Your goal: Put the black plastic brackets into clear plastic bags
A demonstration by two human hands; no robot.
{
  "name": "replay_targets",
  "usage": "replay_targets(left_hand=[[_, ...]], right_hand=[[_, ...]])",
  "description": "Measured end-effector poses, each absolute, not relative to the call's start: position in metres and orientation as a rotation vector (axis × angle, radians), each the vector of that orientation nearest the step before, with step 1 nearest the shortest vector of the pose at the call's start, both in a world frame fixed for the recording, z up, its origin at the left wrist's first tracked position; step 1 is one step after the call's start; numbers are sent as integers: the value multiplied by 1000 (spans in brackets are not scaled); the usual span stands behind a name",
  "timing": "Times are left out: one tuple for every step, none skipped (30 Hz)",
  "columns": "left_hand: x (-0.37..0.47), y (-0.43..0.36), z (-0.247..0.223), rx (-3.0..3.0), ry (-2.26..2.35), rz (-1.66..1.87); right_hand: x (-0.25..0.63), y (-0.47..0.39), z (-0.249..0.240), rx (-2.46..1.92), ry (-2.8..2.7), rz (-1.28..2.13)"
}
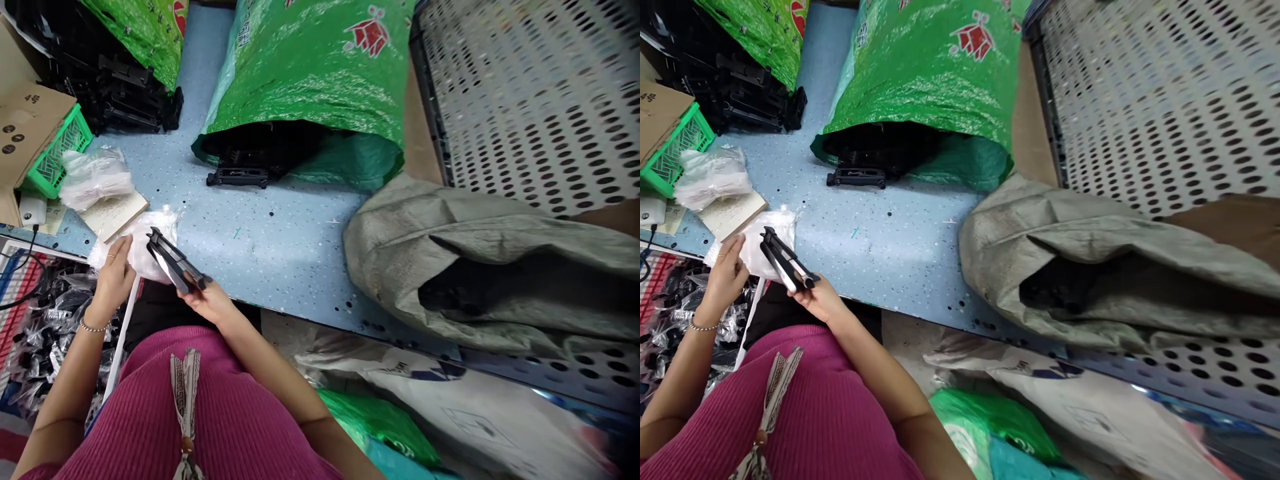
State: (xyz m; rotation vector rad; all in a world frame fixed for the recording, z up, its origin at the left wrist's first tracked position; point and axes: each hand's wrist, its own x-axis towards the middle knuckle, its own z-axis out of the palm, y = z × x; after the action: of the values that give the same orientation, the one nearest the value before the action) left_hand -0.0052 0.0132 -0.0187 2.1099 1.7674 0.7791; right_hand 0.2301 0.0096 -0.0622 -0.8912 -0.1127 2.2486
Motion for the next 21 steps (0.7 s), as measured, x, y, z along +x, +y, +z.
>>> replay_targets(left_hand=[[-8,14,-20,2060,1791,788],[-10,15,-21,2021,1806,796],[-13,17,-21,1997,1811,801],[-16,19,-22,1992,1807,805],[-18,21,-22,1998,1800,812],[-19,24,-21,2011,1792,819],[-19,26,-20,2030,1784,824],[-19,27,-19,2057,1778,828],[-17,27,-18,2095,1774,829],[-13,25,-16,2146,1768,822],[-8,22,-15,2209,1747,805],[-2,17,-13,2278,1700,775],[6,10,-11,2340,1629,737],[13,3,-9,2381,1543,697],[20,-4,-7,2396,1455,671],[26,-11,-5,2385,1389,666],[29,-16,-3,2357,1348,680],[31,-20,-1,2324,1331,707],[31,-22,0,2299,1324,741],[29,-22,-1,2290,1322,770],[26,-21,-2,2297,1331,798]], right_hand=[[237,6,-63,-873,-146,2234],[244,1,-63,-844,-184,2251],[250,-4,-62,-808,-221,2287],[255,-9,-61,-771,-248,2330],[258,-13,-60,-733,-259,2378],[259,-15,-60,-694,-250,2423],[257,-15,-59,-653,-222,2470],[253,-13,-59,-609,-180,2524],[247,-9,-59,-563,-127,2587],[240,-3,-60,-521,-67,2641],[232,3,-62,-491,-9,2678],[224,10,-63,-482,33,2693],[216,16,-64,-506,51,2674],[209,21,-65,-562,34,2617],[203,24,-65,-642,-28,2535],[200,25,-65,-734,-134,2442],[198,25,-64,-825,-266,2347],[199,24,-62,-905,-393,2250],[202,23,-60,-959,-488,2172],[206,22,-58,-977,-533,2140],[212,22,-56,-957,-522,2151]])
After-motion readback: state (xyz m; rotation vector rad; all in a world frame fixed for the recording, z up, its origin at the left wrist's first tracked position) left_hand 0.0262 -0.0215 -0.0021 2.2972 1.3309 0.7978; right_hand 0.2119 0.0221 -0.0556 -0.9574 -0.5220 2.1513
